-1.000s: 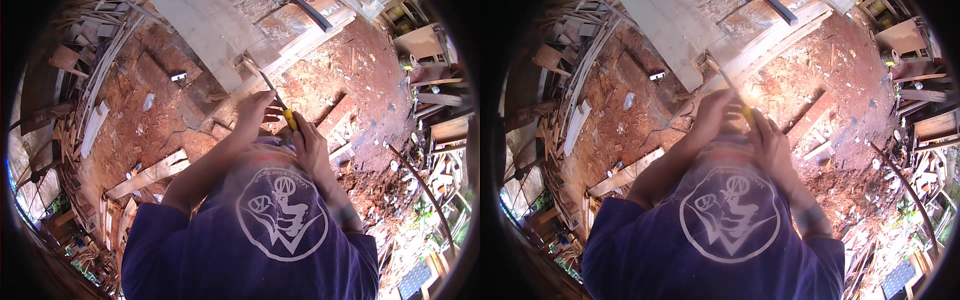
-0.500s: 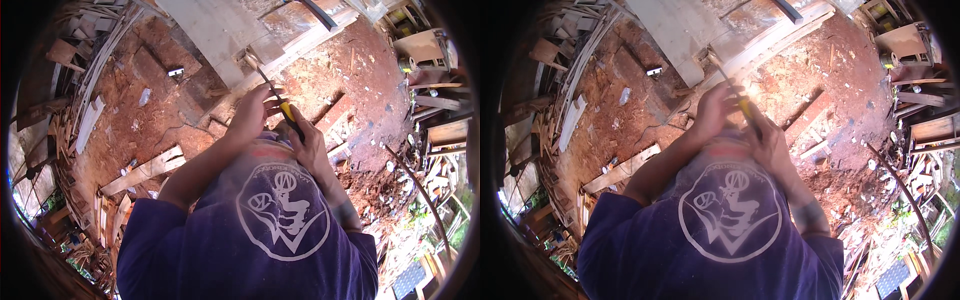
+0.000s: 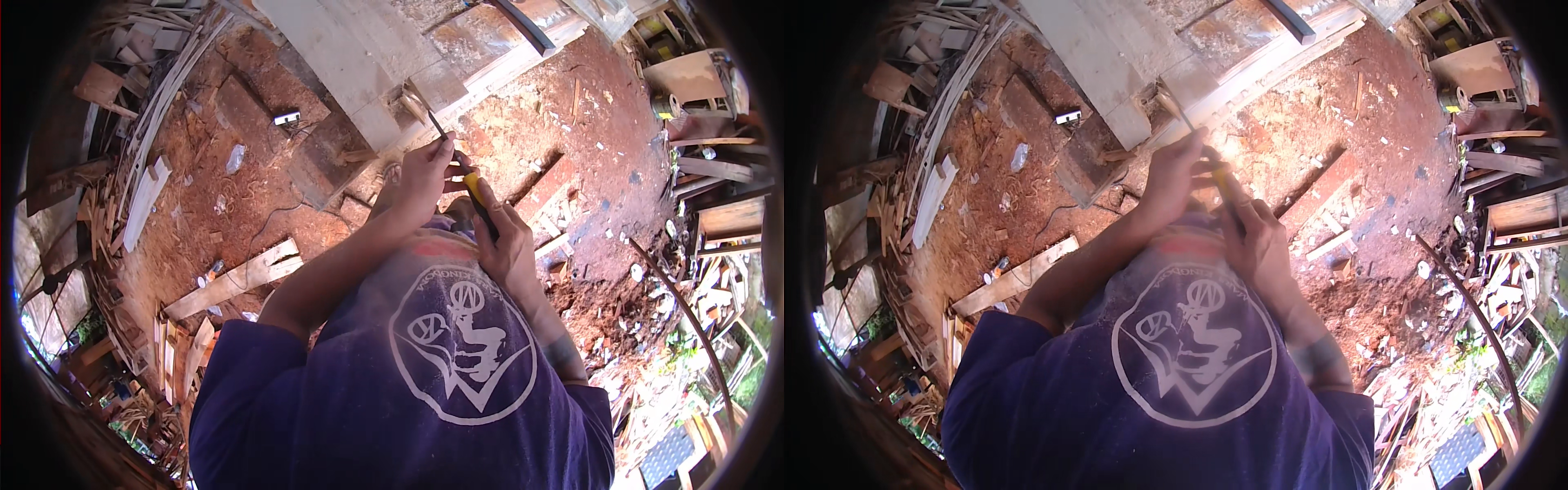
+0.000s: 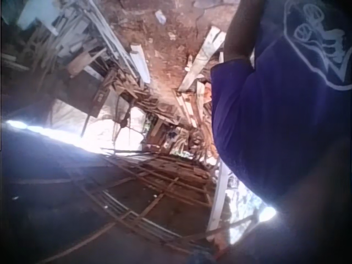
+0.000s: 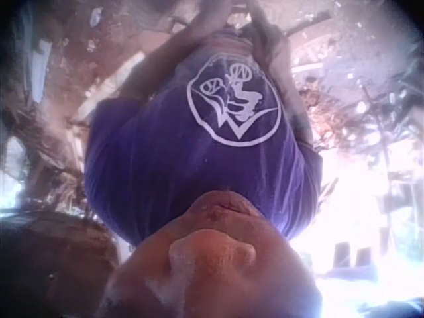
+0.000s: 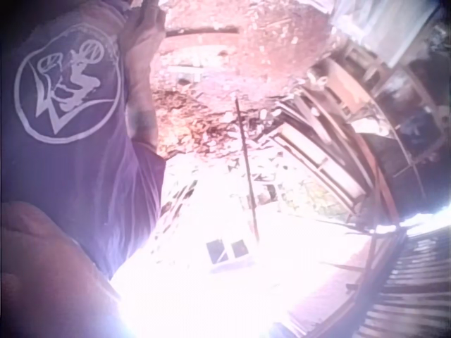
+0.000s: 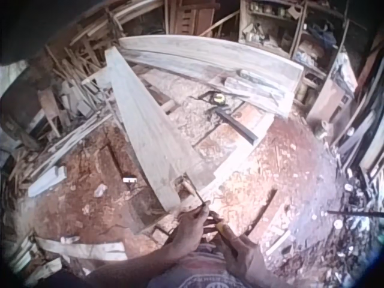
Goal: The person uses a hammer and a chisel to carve out a notch in a wood plank, striking the chisel to remove wood chips and then clearing the debris by hand.
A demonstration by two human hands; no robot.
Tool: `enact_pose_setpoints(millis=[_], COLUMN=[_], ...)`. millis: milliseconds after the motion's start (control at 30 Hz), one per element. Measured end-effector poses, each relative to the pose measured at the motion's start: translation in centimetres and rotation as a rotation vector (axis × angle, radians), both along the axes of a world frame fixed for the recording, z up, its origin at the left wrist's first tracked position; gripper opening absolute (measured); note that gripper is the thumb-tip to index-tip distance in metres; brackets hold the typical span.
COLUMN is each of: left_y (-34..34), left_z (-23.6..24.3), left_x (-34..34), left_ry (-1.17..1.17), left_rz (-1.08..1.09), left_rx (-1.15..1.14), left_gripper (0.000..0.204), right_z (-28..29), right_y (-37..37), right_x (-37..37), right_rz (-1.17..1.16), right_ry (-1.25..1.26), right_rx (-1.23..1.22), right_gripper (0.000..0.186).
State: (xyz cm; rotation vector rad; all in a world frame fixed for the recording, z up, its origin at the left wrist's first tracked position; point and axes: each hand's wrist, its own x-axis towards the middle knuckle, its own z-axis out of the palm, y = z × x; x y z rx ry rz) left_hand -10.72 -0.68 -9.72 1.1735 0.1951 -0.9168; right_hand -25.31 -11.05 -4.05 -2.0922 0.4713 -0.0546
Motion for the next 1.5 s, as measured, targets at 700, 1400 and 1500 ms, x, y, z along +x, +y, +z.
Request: enact_pose_setpoints(millis=[700,1400,1500], left_y=[0.5,0.5,0.2], left_z=[0.9,1.4,1.1], left_x=[0.7,2.3,1.3], left_ry=[-0.004,-0.049,-0.054], left_rz=[-0.072,-0.079,-0.065], left_rx=[0.036,0.137,0.123], left_gripper=[0.037,0.042,0.042], right_z=[0.0,-1.5,-1.2], right_y=[-0.4,1.6,1.5], right_x=[0.4,1.1,0.6], right_rz=[0.064,0.014,-0.024], right_ry=[-0.066,0.006,-0.137], right_rx=[-0.167,-0.233,-0.211], right_gripper=[0.056,0.067,0.06])
